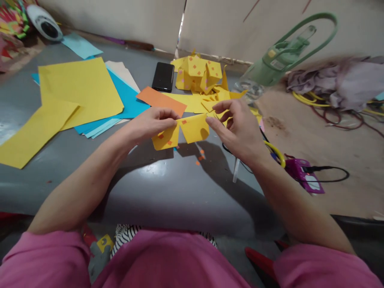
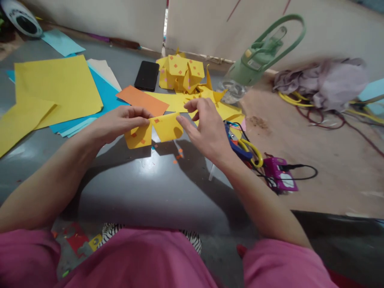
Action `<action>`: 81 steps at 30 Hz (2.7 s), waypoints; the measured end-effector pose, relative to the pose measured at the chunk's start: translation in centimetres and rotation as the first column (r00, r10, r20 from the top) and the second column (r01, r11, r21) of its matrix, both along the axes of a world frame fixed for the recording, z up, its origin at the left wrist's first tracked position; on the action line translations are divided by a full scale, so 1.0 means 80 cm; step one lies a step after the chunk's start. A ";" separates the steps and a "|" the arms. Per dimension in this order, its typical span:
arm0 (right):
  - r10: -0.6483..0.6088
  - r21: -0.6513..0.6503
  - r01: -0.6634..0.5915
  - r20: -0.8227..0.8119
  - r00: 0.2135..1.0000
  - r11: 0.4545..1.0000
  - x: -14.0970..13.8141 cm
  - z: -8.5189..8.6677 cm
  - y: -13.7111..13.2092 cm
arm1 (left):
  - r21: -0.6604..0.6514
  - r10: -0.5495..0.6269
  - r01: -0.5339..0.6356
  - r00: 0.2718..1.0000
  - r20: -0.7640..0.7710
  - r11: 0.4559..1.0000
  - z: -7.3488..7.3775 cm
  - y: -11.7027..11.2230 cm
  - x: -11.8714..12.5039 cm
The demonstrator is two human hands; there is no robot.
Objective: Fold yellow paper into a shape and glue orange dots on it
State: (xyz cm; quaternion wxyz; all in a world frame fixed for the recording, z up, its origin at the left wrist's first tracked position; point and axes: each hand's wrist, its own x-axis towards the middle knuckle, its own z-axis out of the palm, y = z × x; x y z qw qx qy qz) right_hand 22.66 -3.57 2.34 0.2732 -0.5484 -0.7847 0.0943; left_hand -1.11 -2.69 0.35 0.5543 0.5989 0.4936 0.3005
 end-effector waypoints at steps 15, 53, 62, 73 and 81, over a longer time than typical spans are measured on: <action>0.034 -0.320 -0.209 -0.475 0.879 0.924 -0.007 -0.036 -0.019 | 0.105 -0.038 0.051 0.992 -0.120 0.993 -0.012 0.003 0.002; -0.372 -0.412 -0.130 -0.894 0.252 0.902 -0.007 -0.053 -0.007 | 0.319 0.239 -0.293 0.951 0.197 0.901 -0.012 0.003 0.007; -0.329 -0.438 -0.297 -0.876 0.353 0.849 -0.022 -0.060 -0.022 | 0.008 -0.054 0.054 0.951 0.304 0.998 -0.032 -0.011 0.039; -0.275 -0.418 -0.278 -0.857 0.435 0.865 -0.017 -0.064 -0.018 | -0.205 0.257 -0.175 0.827 0.501 0.963 -0.035 -0.009 0.044; -0.238 -0.376 -0.257 -0.865 0.441 0.890 -0.017 -0.059 -0.019 | -0.291 0.321 -0.195 0.809 0.492 0.937 -0.035 -0.010 0.042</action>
